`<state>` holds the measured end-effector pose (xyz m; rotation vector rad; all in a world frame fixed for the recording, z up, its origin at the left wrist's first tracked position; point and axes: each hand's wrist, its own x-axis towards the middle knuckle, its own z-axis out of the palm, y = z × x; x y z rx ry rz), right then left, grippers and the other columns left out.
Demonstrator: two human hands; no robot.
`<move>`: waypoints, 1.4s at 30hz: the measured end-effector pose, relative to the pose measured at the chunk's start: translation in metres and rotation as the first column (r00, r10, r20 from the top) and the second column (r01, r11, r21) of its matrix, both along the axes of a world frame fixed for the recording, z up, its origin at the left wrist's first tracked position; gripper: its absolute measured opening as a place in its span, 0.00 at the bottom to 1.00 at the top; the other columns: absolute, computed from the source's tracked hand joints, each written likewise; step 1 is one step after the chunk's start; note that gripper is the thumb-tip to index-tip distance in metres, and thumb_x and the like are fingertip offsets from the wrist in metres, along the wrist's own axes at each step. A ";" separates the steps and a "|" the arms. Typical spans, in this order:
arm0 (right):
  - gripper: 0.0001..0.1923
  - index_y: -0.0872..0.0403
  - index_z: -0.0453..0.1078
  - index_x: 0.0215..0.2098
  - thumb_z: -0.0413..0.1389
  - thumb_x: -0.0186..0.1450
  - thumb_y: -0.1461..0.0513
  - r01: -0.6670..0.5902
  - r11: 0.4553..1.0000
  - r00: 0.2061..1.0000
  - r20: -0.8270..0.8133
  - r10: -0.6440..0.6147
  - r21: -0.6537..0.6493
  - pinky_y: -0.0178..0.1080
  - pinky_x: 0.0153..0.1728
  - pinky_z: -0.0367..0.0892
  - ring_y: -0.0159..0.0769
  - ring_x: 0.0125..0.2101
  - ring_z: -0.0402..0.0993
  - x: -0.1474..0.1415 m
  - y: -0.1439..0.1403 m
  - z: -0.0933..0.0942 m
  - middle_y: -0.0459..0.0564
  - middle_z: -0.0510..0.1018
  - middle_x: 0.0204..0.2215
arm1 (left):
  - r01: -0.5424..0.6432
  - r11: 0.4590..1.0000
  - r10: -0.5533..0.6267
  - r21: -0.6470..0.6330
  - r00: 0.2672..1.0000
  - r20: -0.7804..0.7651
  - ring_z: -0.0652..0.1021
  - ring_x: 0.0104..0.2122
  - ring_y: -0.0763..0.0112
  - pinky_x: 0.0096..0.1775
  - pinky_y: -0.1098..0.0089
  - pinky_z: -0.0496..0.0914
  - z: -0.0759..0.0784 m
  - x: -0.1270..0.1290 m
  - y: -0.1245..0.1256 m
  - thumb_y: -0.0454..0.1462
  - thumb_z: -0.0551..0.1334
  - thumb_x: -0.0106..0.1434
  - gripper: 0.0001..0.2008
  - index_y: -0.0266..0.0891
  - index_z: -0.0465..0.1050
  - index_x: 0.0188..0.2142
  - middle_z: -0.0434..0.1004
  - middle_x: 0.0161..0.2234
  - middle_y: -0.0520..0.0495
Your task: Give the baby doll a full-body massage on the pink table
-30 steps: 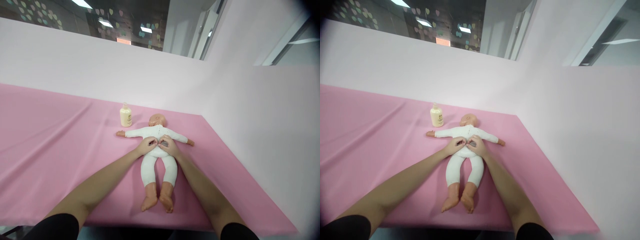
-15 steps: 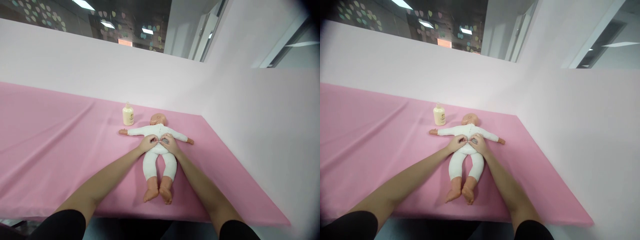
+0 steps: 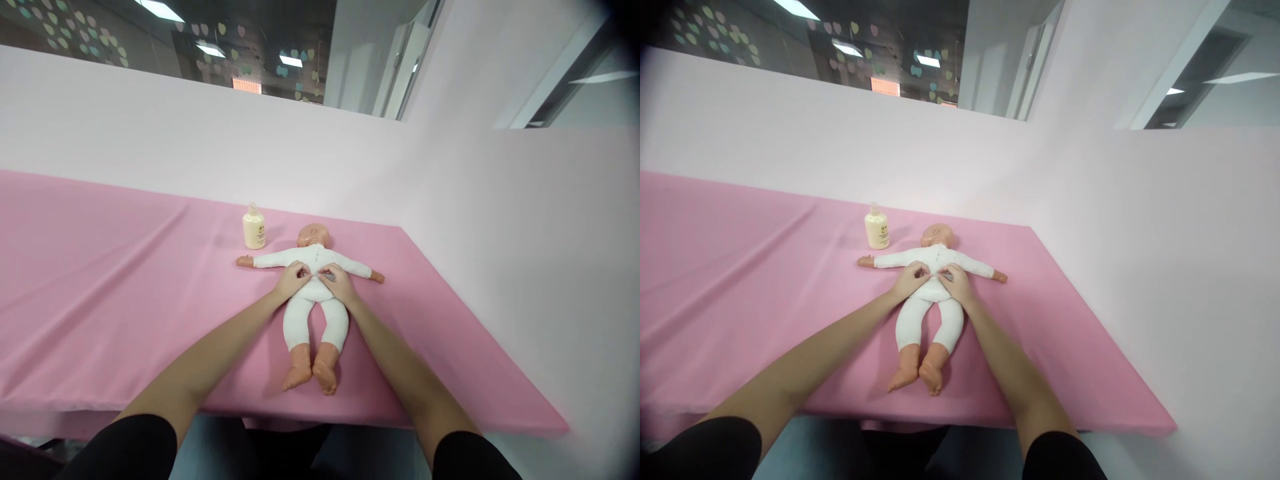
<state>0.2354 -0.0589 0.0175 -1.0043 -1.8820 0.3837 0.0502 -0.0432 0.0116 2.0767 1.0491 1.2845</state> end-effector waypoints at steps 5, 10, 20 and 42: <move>0.05 0.53 0.71 0.34 0.55 0.60 0.62 0.027 0.999 1.000 -0.015 -0.027 0.017 0.40 0.43 0.65 0.35 0.37 0.69 0.000 0.000 -0.002 0.48 0.72 0.33 | -0.018 1.000 0.018 -0.007 1.000 -0.013 0.67 0.26 0.75 0.32 0.72 0.64 0.004 0.001 -0.002 0.34 0.60 0.55 0.02 0.37 0.67 0.27 0.66 0.27 0.53; 0.06 0.53 0.72 0.35 0.55 0.59 0.63 0.083 0.996 0.996 -0.038 -0.081 0.044 0.41 0.46 0.64 0.36 0.39 0.69 0.000 -0.001 -0.002 0.48 0.71 0.35 | -0.038 0.999 0.038 -0.011 0.999 -0.032 0.67 0.25 0.75 0.31 0.72 0.65 0.007 0.002 -0.004 0.33 0.61 0.54 0.02 0.37 0.69 0.30 0.67 0.28 0.53; 0.05 0.52 0.72 0.33 0.55 0.60 0.63 0.076 0.997 0.997 -0.015 -0.076 0.004 0.41 0.45 0.64 0.36 0.38 0.71 0.001 -0.003 0.002 0.48 0.76 0.33 | -0.033 0.999 0.034 0.013 0.993 -0.111 0.71 0.29 0.72 0.35 0.69 0.67 0.012 0.004 -0.003 0.35 0.60 0.56 0.05 0.38 0.75 0.29 0.70 0.27 0.50; 0.04 0.51 0.74 0.32 0.57 0.59 0.62 0.058 0.991 0.995 -0.078 -0.067 -0.117 0.41 0.48 0.64 0.35 0.40 0.70 0.006 0.004 0.002 0.47 0.73 0.35 | -0.021 1.000 0.020 -0.008 0.995 -0.096 0.73 0.32 0.70 0.38 0.68 0.68 0.008 0.003 0.010 0.36 0.61 0.56 0.09 0.39 0.71 0.38 0.75 0.33 0.50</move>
